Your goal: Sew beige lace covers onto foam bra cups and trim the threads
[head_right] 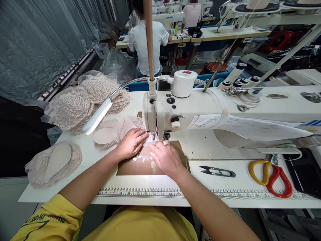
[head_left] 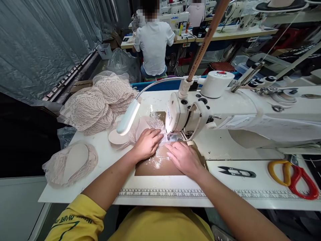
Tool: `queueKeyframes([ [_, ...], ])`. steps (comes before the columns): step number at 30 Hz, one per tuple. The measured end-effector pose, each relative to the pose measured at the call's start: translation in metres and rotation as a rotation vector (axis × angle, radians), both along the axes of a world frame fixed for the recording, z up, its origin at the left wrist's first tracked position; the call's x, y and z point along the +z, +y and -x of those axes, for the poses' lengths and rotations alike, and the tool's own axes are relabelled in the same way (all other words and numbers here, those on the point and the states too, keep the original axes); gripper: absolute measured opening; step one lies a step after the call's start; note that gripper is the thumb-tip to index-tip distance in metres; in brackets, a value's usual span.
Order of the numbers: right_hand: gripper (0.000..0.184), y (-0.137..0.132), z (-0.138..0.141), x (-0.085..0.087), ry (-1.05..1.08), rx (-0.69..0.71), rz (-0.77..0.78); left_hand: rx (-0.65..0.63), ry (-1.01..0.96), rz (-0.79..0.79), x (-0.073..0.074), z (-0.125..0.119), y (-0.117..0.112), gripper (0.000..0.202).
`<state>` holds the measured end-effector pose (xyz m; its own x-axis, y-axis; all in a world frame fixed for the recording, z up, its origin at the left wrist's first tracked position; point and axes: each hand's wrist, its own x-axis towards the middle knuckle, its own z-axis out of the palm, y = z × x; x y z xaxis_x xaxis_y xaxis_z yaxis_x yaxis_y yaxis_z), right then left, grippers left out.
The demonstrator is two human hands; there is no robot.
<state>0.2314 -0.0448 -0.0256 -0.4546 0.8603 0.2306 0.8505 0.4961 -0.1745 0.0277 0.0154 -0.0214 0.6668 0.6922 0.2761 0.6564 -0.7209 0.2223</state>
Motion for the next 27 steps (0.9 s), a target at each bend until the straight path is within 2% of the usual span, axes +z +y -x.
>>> queueKeyframes([
  [8, 0.032, 0.002, 0.000, -0.002, 0.081, 0.007, -0.010, 0.029, 0.021, -0.024, 0.006, 0.009, -0.007, 0.036],
  [17, 0.028, 0.001, -0.004, 0.000, 0.205, 0.004, 0.018, -0.018, 0.037, -0.025, 0.011, 0.015, -0.010, 0.032],
  [27, 0.028, 0.003, -0.006, -0.001, 0.266, -0.023, 0.023, -0.023, 0.031, 0.017, 0.009, 0.017, -0.008, 0.026],
])
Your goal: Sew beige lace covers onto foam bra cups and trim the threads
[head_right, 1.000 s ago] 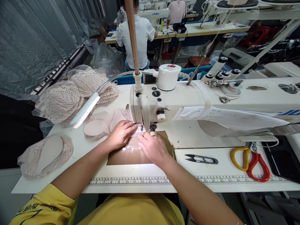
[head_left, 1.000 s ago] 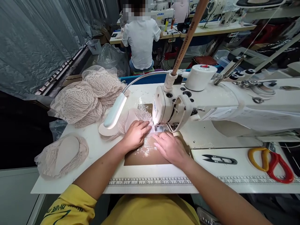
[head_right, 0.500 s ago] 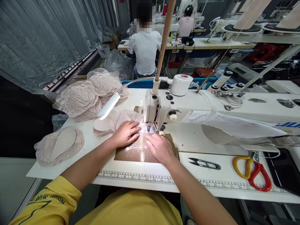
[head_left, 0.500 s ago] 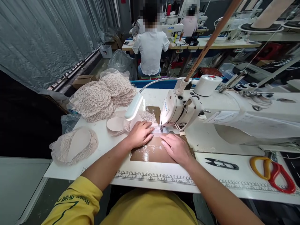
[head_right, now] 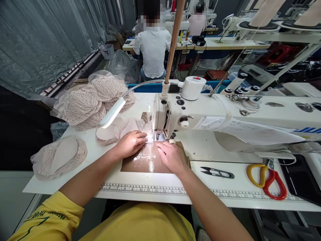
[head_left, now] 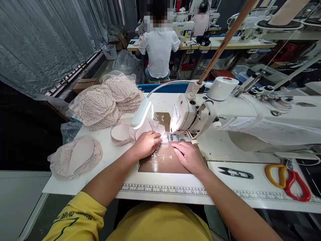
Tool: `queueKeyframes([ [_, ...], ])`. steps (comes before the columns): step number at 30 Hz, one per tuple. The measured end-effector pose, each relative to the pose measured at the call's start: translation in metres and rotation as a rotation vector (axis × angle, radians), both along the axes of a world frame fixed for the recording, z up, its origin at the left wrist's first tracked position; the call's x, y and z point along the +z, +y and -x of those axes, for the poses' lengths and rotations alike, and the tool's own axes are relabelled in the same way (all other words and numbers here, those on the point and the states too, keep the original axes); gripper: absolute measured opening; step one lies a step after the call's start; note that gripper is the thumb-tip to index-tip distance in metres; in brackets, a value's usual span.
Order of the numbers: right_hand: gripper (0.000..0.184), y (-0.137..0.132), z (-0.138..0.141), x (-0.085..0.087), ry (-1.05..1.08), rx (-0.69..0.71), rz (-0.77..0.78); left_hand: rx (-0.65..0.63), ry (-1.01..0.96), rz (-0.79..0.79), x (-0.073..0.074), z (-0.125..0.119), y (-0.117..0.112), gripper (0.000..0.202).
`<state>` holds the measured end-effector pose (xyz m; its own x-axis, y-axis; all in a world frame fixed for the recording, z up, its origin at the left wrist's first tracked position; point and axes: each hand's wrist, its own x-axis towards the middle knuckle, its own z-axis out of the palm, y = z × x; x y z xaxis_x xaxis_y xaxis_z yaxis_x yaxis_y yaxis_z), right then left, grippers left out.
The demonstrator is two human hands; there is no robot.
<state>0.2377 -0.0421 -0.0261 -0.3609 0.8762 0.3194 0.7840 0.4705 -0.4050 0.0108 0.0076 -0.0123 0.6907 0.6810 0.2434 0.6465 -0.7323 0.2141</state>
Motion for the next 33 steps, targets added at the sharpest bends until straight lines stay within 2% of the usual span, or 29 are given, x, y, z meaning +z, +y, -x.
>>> queueKeyframes([
  [5, 0.029, 0.000, -0.002, 0.000, 0.041, -0.001, 0.033, -0.011, 0.021, 0.063, 0.009, 0.001, -0.007, 0.027],
  [12, 0.032, 0.002, -0.003, 0.002, 0.084, 0.009, 0.030, -0.163, -0.040, 0.365, 0.035, -0.002, -0.028, 0.024],
  [15, 0.033, 0.002, -0.004, 0.002, 0.077, 0.000, 0.020, -0.206, -0.051, 0.445, 0.040, -0.004, -0.030, 0.027],
  [17, 0.033, 0.002, -0.005, 0.001, 0.074, 0.002, 0.014, -0.197, -0.057, 0.436, 0.039, -0.006, -0.029, 0.029],
  [23, 0.033, 0.002, -0.004, 0.001, 0.048, 0.013, 0.004, -0.081, 0.076, 0.199, 0.024, -0.017, -0.030, 0.037],
  [33, 0.033, 0.002, -0.002, 0.001, 0.011, -0.009, -0.007, -0.153, 0.128, 0.195, 0.020, -0.019, -0.031, 0.041],
])
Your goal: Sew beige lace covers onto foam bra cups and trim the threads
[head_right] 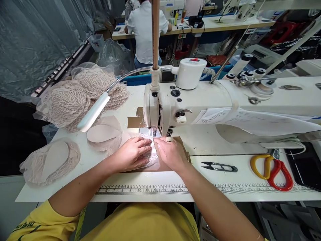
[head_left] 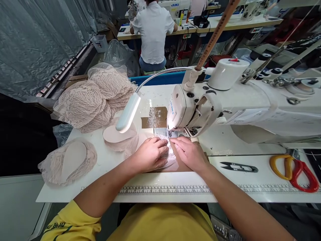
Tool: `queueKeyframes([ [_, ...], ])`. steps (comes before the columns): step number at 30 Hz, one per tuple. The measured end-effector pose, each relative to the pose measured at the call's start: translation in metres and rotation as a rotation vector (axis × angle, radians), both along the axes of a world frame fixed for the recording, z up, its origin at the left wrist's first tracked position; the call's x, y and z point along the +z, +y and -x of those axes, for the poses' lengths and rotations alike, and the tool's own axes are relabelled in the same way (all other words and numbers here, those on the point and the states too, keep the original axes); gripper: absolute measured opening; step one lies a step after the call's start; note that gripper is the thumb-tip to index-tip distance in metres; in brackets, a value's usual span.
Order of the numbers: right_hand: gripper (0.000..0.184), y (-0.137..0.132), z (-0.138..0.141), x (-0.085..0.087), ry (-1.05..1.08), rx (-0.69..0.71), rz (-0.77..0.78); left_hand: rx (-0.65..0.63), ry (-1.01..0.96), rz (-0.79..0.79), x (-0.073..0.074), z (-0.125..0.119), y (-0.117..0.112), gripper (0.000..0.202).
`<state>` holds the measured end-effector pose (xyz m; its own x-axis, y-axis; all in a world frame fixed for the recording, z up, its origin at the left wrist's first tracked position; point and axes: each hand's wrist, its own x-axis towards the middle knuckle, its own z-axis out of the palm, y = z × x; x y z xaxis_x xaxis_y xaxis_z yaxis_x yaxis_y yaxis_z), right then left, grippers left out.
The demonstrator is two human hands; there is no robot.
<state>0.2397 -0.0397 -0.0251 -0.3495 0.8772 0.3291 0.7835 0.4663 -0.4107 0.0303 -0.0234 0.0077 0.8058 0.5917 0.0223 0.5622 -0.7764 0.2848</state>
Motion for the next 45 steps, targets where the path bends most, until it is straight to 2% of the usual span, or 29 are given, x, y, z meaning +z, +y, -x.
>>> queueKeyframes([
  [6, 0.035, 0.000, -0.001, 0.001, -0.012, -0.003, 0.011, -0.031, -0.045, 0.023, -0.002, 0.000, 0.000, 0.041],
  [21, 0.034, 0.000, -0.001, 0.003, -0.008, 0.019, 0.059, -0.244, -0.129, 0.111, -0.003, -0.001, 0.000, 0.043],
  [28, 0.032, 0.000, -0.002, 0.004, 0.019, 0.034, 0.040, -0.326, -0.289, 0.212, 0.004, 0.000, 0.004, 0.040],
  [30, 0.031, 0.000, -0.002, 0.003, 0.015, 0.035, 0.049, -0.240, -0.371, 0.230, 0.008, 0.005, 0.007, 0.037],
  [31, 0.031, 0.000, -0.003, 0.002, 0.013, 0.035, 0.055, -0.146, -0.419, 0.228, 0.010, 0.009, 0.010, 0.036],
  [34, 0.032, 0.000, -0.003, 0.000, 0.018, 0.037, 0.062, 0.253, -0.518, 0.205, 0.011, 0.023, 0.020, 0.038],
  [36, 0.032, 0.000, -0.003, -0.001, 0.026, 0.032, 0.060, 0.467, -0.514, 0.285, 0.007, 0.030, 0.026, 0.048],
  [37, 0.032, 0.000, -0.003, 0.000, 0.032, 0.029, 0.062, 0.526, -0.505, 0.369, 0.004, 0.031, 0.029, 0.054],
  [39, 0.032, -0.001, -0.003, 0.000, 0.058, 0.016, 0.066, 0.558, -0.522, 0.585, -0.001, 0.031, 0.032, 0.059],
  [41, 0.031, -0.002, -0.003, 0.001, 0.094, 0.002, 0.082, 0.529, -0.601, 0.792, -0.004, 0.027, 0.032, 0.055],
  [45, 0.038, -0.004, -0.005, 0.003, 0.157, 0.012, 0.196, 0.496, -0.755, 1.080, -0.003, 0.020, 0.026, 0.051],
])
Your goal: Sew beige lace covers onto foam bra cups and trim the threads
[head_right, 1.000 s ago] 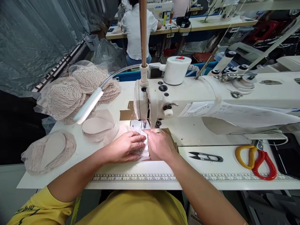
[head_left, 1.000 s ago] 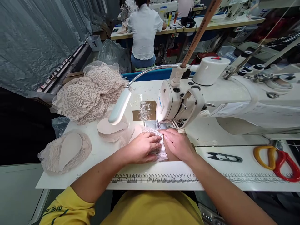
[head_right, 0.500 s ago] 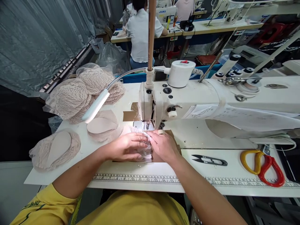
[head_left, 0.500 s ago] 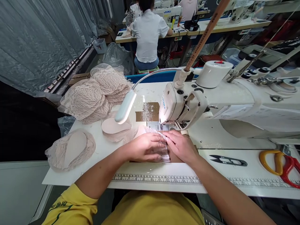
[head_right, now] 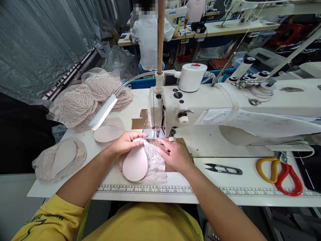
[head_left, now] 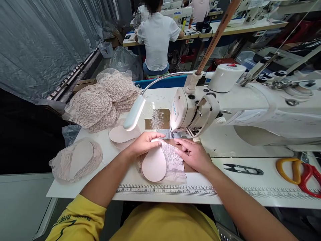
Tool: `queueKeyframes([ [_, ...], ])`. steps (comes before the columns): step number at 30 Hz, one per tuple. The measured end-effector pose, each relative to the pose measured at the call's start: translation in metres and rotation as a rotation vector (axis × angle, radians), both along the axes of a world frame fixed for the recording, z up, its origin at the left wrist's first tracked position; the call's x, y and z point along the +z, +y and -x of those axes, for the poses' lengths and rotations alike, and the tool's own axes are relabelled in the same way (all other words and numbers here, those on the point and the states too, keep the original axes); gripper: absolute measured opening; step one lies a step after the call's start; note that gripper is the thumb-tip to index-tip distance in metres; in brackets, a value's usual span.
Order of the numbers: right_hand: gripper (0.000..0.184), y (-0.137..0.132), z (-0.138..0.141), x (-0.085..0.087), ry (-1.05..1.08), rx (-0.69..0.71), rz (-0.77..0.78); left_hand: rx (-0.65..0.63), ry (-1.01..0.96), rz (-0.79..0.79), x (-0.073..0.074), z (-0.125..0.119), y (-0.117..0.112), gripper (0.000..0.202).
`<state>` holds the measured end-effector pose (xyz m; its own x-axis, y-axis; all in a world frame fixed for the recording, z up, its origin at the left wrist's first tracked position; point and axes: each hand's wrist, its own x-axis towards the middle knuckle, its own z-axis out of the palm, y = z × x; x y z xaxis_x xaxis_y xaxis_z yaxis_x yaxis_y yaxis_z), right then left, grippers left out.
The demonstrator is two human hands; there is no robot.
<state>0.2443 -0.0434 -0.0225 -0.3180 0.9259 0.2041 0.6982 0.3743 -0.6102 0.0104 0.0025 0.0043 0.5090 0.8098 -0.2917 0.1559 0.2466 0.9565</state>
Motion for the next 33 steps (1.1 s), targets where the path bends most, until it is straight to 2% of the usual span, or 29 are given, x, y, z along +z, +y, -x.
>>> queueKeyframes([
  [5, 0.036, -0.001, -0.001, 0.002, 0.112, 0.005, 0.147, 0.011, -0.120, 0.147, 0.002, 0.000, -0.001, 0.051],
  [10, 0.036, 0.000, -0.004, 0.003, 0.190, -0.023, 0.238, 0.008, -0.163, 0.185, 0.002, 0.001, 0.001, 0.050],
  [19, 0.033, -0.002, -0.006, 0.004, 0.224, -0.029, 0.222, -0.030, -0.116, 0.093, -0.001, 0.007, 0.002, 0.048],
  [25, 0.034, -0.001, -0.008, 0.009, 0.177, -0.093, 0.211, -0.025, -0.057, 0.026, -0.007, 0.011, 0.008, 0.048],
  [30, 0.032, 0.000, -0.008, 0.009, 0.195, -0.086, 0.175, -0.045, 0.010, -0.007, -0.003, 0.016, 0.012, 0.053],
  [33, 0.031, 0.001, -0.011, 0.009, 0.170, -0.129, 0.133, -0.095, 0.083, -0.036, 0.001, 0.019, 0.013, 0.055],
])
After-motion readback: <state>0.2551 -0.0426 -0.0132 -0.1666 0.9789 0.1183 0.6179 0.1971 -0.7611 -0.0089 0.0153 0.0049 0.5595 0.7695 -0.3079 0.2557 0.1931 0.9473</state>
